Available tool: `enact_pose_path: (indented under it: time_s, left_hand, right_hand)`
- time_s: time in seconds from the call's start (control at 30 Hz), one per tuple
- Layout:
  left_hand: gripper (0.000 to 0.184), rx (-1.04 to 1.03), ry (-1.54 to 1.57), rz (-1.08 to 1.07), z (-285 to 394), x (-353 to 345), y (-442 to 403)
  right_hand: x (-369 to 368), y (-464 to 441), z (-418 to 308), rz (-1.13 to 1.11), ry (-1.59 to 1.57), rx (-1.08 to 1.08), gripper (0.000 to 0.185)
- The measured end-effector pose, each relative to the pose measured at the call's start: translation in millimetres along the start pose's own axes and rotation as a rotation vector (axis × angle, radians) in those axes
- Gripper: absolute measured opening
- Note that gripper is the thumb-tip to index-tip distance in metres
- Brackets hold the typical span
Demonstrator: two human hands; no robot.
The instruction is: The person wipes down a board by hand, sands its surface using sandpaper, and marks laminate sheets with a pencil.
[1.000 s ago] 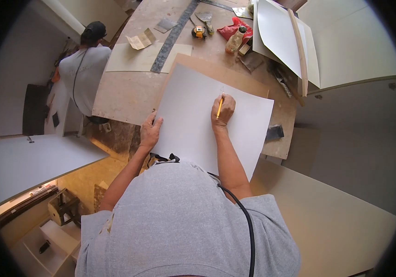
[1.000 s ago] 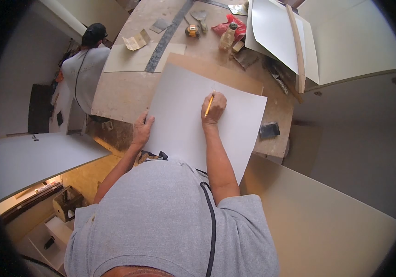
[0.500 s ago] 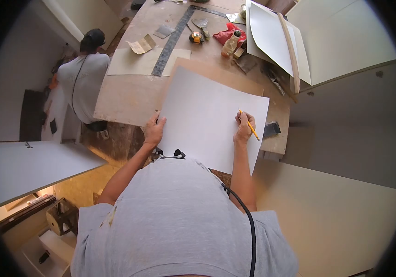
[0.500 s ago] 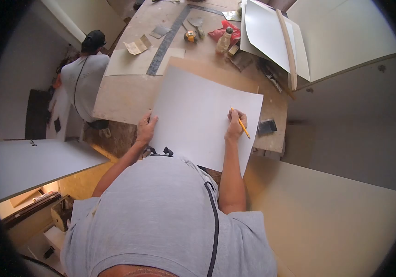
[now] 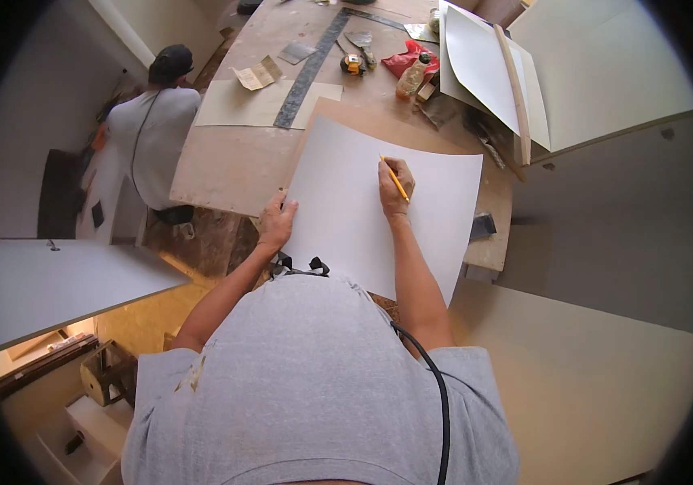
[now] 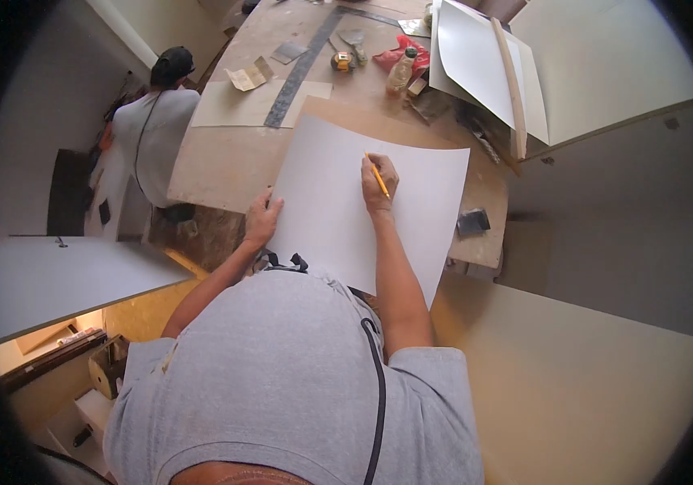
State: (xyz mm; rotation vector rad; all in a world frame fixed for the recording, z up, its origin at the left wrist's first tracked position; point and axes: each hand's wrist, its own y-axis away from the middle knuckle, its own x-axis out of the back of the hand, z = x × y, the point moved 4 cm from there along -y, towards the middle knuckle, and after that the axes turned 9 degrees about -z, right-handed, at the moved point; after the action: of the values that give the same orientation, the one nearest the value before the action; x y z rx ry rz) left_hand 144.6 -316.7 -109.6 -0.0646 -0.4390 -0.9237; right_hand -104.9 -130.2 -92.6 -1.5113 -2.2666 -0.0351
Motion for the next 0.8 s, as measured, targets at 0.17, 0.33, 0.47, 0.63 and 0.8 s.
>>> enact_pose_path:
  time_s: [0.17, 0.33, 0.47, 0.63, 0.8]
  left_hand:
    - [0.032, 0.041, 0.008, -0.02, 6.1, 1.2, 4.4]
    - [0.033, 0.011, 0.023, 0.0, 8.4, 1.3, 5.8]
    - [0.035, 0.039, 0.005, 0.009, 18.8, 2.3, 8.6]
    - [0.036, 0.033, -0.038, 0.021, 13.5, 1.5, 7.8]
    - [0.037, 0.058, -0.157, 0.034, 2.7, 2.0, 3.3]
  right_hand:
    - [-31.1, -18.1, 9.8, -0.01, 0.076, 0.039, 0.015]
    - [-35.2, -19.7, 5.8, 0.004, 0.183, 0.126, 0.011]
    - [-36.6, -18.6, 2.2, 0.015, 0.218, 0.175, 0.008]
    - [-37.5, -19.0, 2.9, 0.024, 0.28, 0.209, 0.008]
    - [-28.4, -15.7, 5.3, 0.042, 0.072, 0.017, 0.009]
